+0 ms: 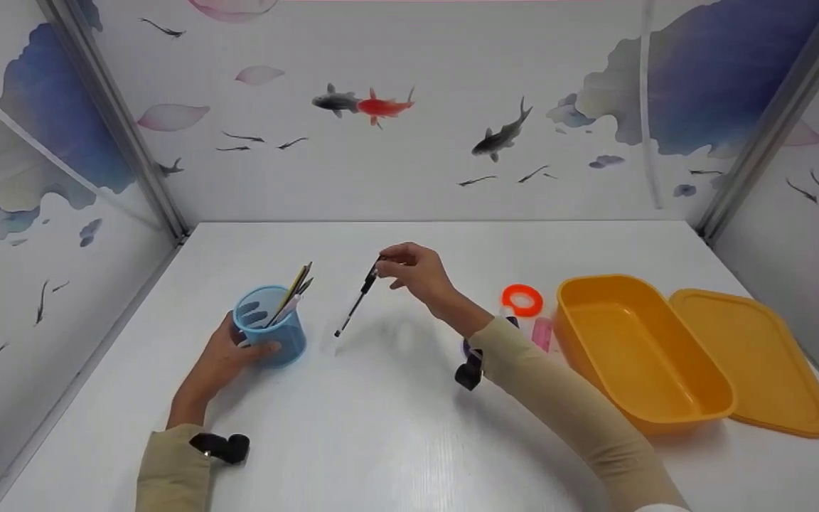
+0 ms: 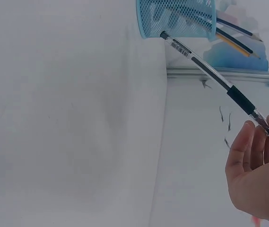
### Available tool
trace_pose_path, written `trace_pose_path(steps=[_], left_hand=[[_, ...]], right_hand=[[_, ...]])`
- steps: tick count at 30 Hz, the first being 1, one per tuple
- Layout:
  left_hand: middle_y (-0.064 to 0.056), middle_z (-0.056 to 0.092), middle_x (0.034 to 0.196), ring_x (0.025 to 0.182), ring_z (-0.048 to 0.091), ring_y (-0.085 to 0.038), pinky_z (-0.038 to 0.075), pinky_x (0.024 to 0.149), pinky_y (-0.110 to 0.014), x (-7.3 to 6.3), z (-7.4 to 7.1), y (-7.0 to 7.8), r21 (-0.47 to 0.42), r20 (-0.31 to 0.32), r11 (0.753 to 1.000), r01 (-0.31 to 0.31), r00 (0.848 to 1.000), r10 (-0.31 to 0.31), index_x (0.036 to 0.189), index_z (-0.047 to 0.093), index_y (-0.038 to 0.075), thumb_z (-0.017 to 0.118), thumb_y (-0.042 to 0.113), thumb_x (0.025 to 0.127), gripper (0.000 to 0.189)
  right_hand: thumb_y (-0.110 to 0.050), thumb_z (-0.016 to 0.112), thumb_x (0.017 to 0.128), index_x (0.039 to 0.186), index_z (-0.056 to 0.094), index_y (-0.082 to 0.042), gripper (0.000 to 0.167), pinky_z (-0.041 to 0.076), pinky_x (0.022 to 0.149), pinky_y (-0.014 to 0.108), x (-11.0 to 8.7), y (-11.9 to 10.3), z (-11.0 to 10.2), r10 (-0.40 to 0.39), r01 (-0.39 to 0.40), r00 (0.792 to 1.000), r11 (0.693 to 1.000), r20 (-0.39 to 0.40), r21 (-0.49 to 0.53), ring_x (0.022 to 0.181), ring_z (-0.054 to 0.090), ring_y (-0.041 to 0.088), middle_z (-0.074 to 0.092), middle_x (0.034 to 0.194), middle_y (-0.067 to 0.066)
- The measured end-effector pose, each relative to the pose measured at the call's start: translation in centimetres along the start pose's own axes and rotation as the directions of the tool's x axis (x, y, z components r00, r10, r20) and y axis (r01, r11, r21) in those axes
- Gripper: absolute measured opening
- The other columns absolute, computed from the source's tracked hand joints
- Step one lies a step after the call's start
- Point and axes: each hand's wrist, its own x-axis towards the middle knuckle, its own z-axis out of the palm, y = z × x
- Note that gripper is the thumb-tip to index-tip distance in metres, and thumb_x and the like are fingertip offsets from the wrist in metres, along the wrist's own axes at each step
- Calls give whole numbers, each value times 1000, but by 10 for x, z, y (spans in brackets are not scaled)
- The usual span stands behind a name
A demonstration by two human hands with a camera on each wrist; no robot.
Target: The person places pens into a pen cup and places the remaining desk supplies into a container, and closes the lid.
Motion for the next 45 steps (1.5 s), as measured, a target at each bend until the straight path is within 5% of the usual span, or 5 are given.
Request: trace_pose_path(steps=[20,38,45], left_hand=[[-22,24,164,152,21,-46,26,121,-62,0,1,1,-10,-3,1000,-2,1000,2,159,10,5,79,36,86,105],[-21,25,164,152,23,-46,25,121,-64,1,1,3,-15,-2,1000,-5,1000,5,160,8,9,80,39,84,109],[-21,26,164,152,22,-46,23,121,-65,0,1,3,-4,-6,1000,-7,1000,7,160,9,8,80,39,84,109]], right_hand=[[-8,70,92,117,65,-1,26,58,72,25,-38,-38,29,-187,194,981,954,-53,230,91,72,11,71,97,-1],[-9,70,92,116,66,2,27,61,73,25,-42,-37,74,-279,289,957,944,-79,158,93,71,12,69,108,16],[-12,70,93,116,67,1,27,61,74,26,-43,-27,89,-310,315,949,945,-64,93,98,72,23,68,112,18]])
